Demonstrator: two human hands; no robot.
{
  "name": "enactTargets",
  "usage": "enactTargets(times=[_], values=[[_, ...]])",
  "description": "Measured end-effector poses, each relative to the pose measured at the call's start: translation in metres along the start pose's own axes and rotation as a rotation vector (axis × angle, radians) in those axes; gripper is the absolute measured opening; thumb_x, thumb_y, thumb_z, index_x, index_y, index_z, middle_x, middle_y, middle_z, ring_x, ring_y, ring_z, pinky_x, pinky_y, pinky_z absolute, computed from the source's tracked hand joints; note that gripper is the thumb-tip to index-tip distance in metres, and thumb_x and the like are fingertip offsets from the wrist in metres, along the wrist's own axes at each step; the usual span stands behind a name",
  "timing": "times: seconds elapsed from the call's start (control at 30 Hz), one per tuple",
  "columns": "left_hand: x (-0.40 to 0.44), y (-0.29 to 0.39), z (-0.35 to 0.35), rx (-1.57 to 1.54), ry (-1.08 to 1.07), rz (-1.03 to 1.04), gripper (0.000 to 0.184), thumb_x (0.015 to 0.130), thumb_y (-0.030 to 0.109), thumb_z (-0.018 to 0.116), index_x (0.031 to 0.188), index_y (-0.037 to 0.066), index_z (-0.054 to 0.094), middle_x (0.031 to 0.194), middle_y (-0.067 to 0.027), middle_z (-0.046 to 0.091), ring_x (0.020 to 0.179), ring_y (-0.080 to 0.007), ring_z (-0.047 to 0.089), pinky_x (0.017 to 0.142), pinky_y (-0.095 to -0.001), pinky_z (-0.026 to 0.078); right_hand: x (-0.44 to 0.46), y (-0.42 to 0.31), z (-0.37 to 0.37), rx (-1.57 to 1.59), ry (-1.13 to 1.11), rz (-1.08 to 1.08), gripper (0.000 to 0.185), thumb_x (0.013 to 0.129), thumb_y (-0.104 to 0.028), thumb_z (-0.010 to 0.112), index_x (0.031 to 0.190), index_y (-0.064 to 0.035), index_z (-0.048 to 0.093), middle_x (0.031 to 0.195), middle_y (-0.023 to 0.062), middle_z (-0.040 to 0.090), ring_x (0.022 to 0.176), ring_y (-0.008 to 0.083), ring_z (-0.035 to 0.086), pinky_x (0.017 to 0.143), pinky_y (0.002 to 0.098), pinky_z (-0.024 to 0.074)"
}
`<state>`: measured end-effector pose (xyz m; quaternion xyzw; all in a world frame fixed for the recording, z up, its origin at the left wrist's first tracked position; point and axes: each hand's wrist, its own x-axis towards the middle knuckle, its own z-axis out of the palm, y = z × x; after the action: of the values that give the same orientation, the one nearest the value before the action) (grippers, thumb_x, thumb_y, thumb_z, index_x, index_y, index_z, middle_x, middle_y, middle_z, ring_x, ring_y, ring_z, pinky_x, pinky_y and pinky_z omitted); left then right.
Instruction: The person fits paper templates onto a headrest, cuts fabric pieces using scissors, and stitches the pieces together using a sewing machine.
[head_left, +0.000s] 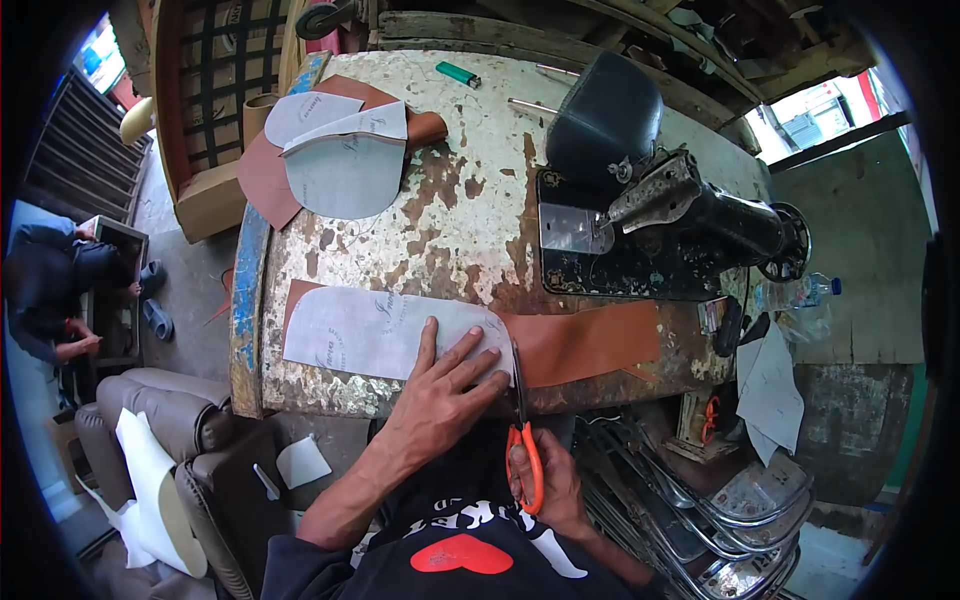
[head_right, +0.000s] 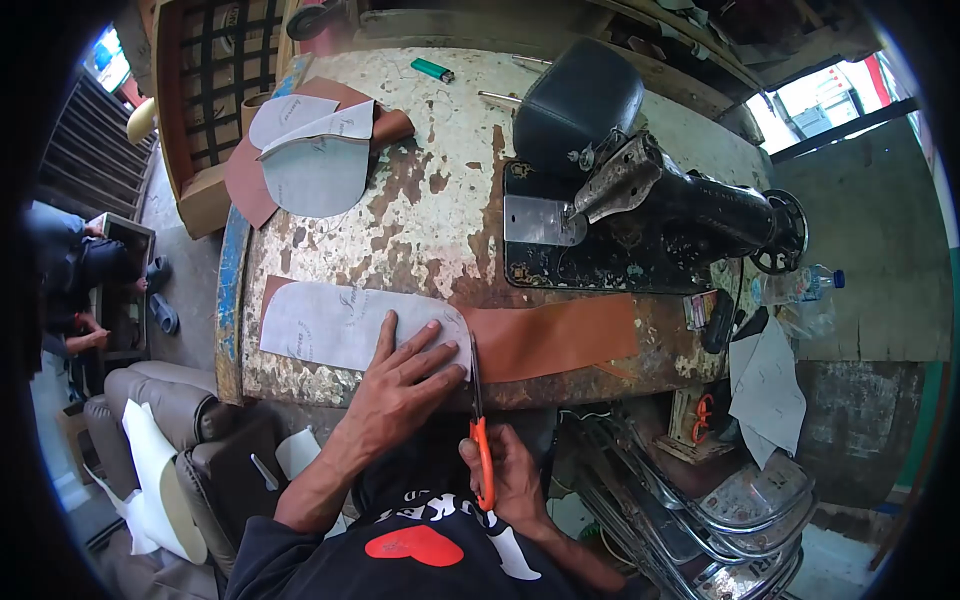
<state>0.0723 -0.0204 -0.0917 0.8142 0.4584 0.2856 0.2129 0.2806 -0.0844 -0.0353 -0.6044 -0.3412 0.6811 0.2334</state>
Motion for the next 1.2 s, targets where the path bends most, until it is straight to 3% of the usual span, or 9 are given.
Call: enactTargets(times=[0.33,0.73,0.8,0.87,0.9,1.0,1.07,1.2], values=[[-0.014,-0.001,-0.007,-0.100,-0.041,0.008,0.035,0.088,0.016,0.075,0.122,0.015,0.072,0.137,-0.0085,0.066,0.143,-0.0316,0.053,0.124,-0.0725,0.018,-0.003,0.000,-0.010,-0.042,-0.030,0.060,0.045,0.100,-0.038,0.075,0.117,-0.0014,0.056,0.080,-0.0007,0.060,0.059,0.0056,0.056,0.054,0.0226,0.0460],[-0.021,-0.005,-0.017,-0.174,-0.095,0.069,0.027,0.092,0.014,0.073,0.118,0.016,0.073,0.138,-0.0080,0.067,0.140,-0.0294,0.057,0.124,-0.0713,0.022,0.000,-0.006,-0.031,-0.028,-0.114,0.091,0.041,0.100,-0.034,0.075,0.117,-0.0023,0.057,0.083,-0.0005,0.061,0.062,0.0053,0.056,0.056,0.0221,0.0461],[-0.021,-0.005,-0.022,-0.206,-0.104,0.069,0.026,0.088,0.012,0.077,0.113,0.016,0.077,0.137,-0.0063,0.070,0.138,-0.0288,0.059,0.124,-0.0709,0.022,0.003,-0.009,-0.030,-0.002,-0.142,0.087,0.040,0.100,-0.033,0.075,0.117,-0.0029,0.056,0.084,-0.0007,0.061,0.063,0.0051,0.056,0.056,0.0221,0.0460],[-0.021,-0.006,-0.023,-0.208,-0.105,0.073,0.026,0.087,0.012,0.077,0.113,0.016,0.078,0.137,-0.0064,0.070,0.138,-0.0287,0.059,0.124,-0.0711,0.022,0.002,-0.015,-0.027,-0.111,-0.133,0.036,0.046,0.103,-0.046,0.067,0.105,-0.0010,0.056,0.074,0.0017,0.059,0.059,0.0076,0.055,0.054,0.0233,0.0445],[-0.021,-0.006,-0.024,-0.215,-0.107,0.080,0.027,0.086,0.012,0.077,0.113,0.015,0.078,0.137,-0.0064,0.070,0.138,-0.0286,0.059,0.124,-0.0713,0.022,0.002,-0.014,-0.027,-0.113,-0.136,0.036,0.046,0.103,-0.046,0.067,0.105,-0.0010,0.056,0.074,0.0017,0.059,0.059,0.0076,0.055,0.054,0.0233,0.0445],[-0.022,-0.008,-0.026,-0.222,-0.126,0.085,0.029,0.085,0.010,0.077,0.113,0.016,0.078,0.137,-0.0063,0.070,0.139,-0.0279,0.058,0.124,-0.0712,0.022,0.002,-0.006,-0.034,-0.044,-0.129,0.052,0.042,0.103,-0.041,0.068,0.107,-0.0013,0.056,0.076,0.0013,0.058,0.059,0.0077,0.055,0.053,0.0229,0.0440],[-0.022,-0.010,-0.027,-0.248,-0.127,0.087,0.030,0.085,0.010,0.077,0.113,0.016,0.078,0.137,-0.0060,0.070,0.139,-0.0276,0.058,0.124,-0.0709,0.022,0.003,-0.002,-0.041,-0.003,-0.131,0.168,0.032,0.099,-0.022,0.076,0.117,-0.0034,0.057,0.082,-0.0012,0.062,0.059,0.0047,0.053,0.053,0.0220,0.0427],[-0.022,-0.012,-0.031,-0.270,-0.160,0.092,0.032,0.083,0.007,0.078,0.113,0.018,0.079,0.136,-0.0043,0.070,0.138,-0.0260,0.059,0.125,-0.0696,0.022,0.002,-0.008,-0.046,-0.009,-0.134,0.203,0.032,0.098,-0.020,0.077,0.117,-0.0036,0.058,0.081,-0.0018,0.062,0.058,0.0044,0.053,0.051,0.0221,0.0412]])
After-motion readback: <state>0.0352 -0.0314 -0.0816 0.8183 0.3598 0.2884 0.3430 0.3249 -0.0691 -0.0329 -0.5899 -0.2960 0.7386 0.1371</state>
